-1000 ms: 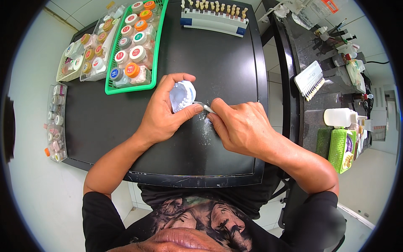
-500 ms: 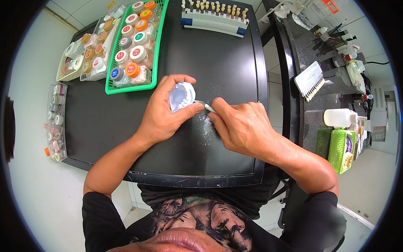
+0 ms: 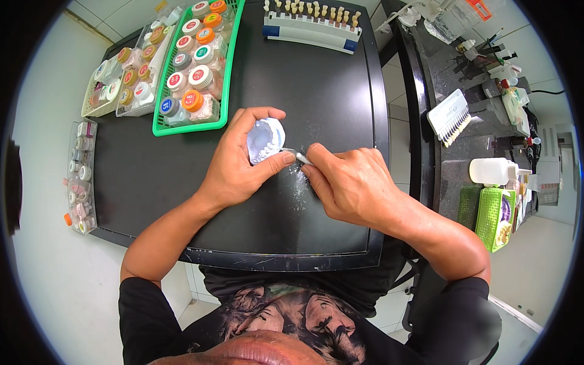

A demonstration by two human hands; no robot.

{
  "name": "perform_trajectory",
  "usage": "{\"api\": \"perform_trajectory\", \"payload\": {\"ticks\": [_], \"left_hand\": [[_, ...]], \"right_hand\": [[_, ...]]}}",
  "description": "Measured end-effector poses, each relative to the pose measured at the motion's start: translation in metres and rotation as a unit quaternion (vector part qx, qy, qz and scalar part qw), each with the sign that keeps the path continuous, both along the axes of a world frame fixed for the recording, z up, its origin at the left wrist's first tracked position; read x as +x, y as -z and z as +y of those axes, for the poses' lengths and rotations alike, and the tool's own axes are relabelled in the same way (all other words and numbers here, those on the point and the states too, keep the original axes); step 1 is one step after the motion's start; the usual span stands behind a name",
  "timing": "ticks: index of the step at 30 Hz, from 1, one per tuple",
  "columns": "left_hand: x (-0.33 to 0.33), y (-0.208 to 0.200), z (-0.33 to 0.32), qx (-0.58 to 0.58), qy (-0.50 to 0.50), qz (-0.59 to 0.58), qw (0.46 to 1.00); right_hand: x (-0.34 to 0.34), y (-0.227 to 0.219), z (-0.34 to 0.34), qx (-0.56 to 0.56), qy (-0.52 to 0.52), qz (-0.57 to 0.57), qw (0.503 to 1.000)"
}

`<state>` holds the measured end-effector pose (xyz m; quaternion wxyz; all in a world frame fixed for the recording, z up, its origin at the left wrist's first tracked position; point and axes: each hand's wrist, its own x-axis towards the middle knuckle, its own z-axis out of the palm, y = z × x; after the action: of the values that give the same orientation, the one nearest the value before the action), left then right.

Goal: The person uses a small tool to scrape white material from a dental cast held in their hand.

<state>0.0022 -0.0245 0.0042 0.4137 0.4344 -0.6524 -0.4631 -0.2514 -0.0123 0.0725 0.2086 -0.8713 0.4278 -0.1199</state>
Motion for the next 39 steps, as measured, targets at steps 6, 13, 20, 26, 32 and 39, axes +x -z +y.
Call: {"api": "perform_trajectory", "payload": {"ticks": [6, 13, 20, 26, 32, 39], "left_hand": [[-0.0002, -0.0033, 0.0012, -0.013, -0.017, -0.020, 1.000], [-0.0002, -0.0034, 0.0008, -0.021, -0.023, -0.037, 0.999], [-0.0011, -0.0051, 0.0009, -0.024, -0.026, -0.043, 0.998], [-0.0008, -0.0053, 0.0013, -0.027, -0.028, -0.049, 0.998], [-0.0009, -0.0036, 0.0011, -0.035, -0.027, -0.052, 0.998], [-0.0003, -0.0033, 0.0020, -0.053, -0.020, -0.047, 0.997]], "right_hand": [[0.0006, 0.0005, 0.0005, -0.009, 0.002, -0.003, 1.000], [0.0009, 0.0010, 0.0010, -0.013, 0.007, 0.001, 1.000], [0.0005, 0.0006, 0.0011, -0.020, 0.006, -0.006, 1.000], [0.0002, -0.0004, 0.0010, -0.025, 0.012, -0.006, 1.000], [-0.0012, 0.0011, -0.0003, -0.022, 0.014, -0.012, 1.000], [-0.0001, -0.0020, -0.0001, -0.009, -0.001, -0.007, 1.000]]}}
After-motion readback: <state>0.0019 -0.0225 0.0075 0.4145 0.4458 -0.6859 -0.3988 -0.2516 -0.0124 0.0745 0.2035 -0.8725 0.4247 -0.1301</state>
